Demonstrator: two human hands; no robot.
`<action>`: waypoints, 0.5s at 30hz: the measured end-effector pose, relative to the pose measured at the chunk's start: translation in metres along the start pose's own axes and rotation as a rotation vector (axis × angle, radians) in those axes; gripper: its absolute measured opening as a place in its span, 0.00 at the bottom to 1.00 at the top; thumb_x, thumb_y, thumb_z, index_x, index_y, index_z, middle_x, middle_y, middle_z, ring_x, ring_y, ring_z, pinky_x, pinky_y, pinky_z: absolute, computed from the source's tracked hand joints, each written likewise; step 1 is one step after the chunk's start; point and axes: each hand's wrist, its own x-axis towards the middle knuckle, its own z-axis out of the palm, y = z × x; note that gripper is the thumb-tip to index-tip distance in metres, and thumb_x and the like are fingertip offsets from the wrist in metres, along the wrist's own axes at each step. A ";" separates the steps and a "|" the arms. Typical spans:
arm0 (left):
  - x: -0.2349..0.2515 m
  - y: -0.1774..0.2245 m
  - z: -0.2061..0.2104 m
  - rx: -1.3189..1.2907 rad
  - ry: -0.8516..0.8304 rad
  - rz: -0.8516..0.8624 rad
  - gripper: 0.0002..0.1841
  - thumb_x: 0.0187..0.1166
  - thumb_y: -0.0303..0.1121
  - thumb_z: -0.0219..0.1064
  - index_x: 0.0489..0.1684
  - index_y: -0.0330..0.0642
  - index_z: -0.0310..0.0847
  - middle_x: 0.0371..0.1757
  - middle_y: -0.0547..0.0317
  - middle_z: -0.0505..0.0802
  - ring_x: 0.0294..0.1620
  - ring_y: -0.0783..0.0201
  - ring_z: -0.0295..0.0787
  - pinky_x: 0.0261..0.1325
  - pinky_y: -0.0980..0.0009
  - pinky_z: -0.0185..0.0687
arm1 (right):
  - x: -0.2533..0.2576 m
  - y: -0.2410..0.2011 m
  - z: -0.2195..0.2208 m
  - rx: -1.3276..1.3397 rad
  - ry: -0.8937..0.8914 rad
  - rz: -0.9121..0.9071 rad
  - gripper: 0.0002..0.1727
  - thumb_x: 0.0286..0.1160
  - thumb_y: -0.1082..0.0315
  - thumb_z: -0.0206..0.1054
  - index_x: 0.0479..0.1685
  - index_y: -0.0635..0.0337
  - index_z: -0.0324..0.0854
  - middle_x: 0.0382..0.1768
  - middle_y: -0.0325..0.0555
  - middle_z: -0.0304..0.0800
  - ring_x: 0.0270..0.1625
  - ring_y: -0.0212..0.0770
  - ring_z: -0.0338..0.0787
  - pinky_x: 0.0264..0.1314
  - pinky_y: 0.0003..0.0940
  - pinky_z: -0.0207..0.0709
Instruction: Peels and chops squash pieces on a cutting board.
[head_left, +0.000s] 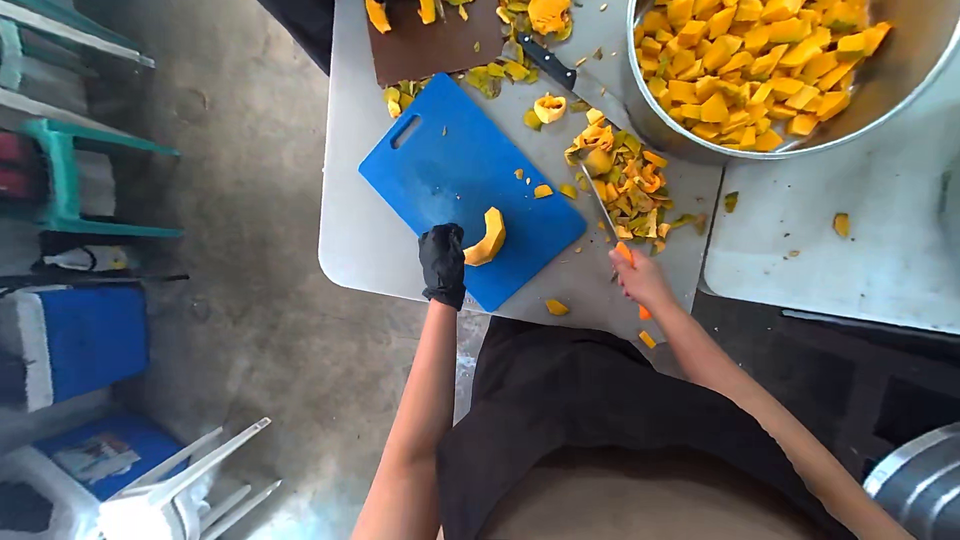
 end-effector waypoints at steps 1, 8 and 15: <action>-0.006 -0.008 -0.004 -0.003 -0.021 -0.008 0.15 0.84 0.34 0.62 0.56 0.31 0.87 0.57 0.36 0.91 0.67 0.40 0.83 0.74 0.44 0.73 | -0.002 -0.007 0.002 0.002 0.004 -0.013 0.31 0.95 0.47 0.48 0.70 0.71 0.73 0.41 0.63 0.85 0.39 0.56 0.88 0.51 0.54 0.82; -0.036 -0.015 0.007 0.157 -0.218 -0.029 0.34 0.65 0.45 0.83 0.74 0.48 0.80 0.72 0.40 0.83 0.73 0.35 0.78 0.63 0.30 0.76 | 0.016 -0.063 0.039 -0.087 -0.196 -0.107 0.32 0.94 0.44 0.47 0.66 0.69 0.76 0.39 0.60 0.85 0.36 0.53 0.86 0.46 0.51 0.82; -0.032 -0.011 0.013 0.190 -0.159 0.030 0.36 0.64 0.48 0.82 0.75 0.47 0.81 0.71 0.38 0.84 0.74 0.34 0.77 0.66 0.34 0.74 | 0.004 -0.044 0.003 0.078 0.067 0.012 0.31 0.96 0.46 0.43 0.66 0.69 0.74 0.33 0.53 0.80 0.28 0.44 0.83 0.38 0.41 0.82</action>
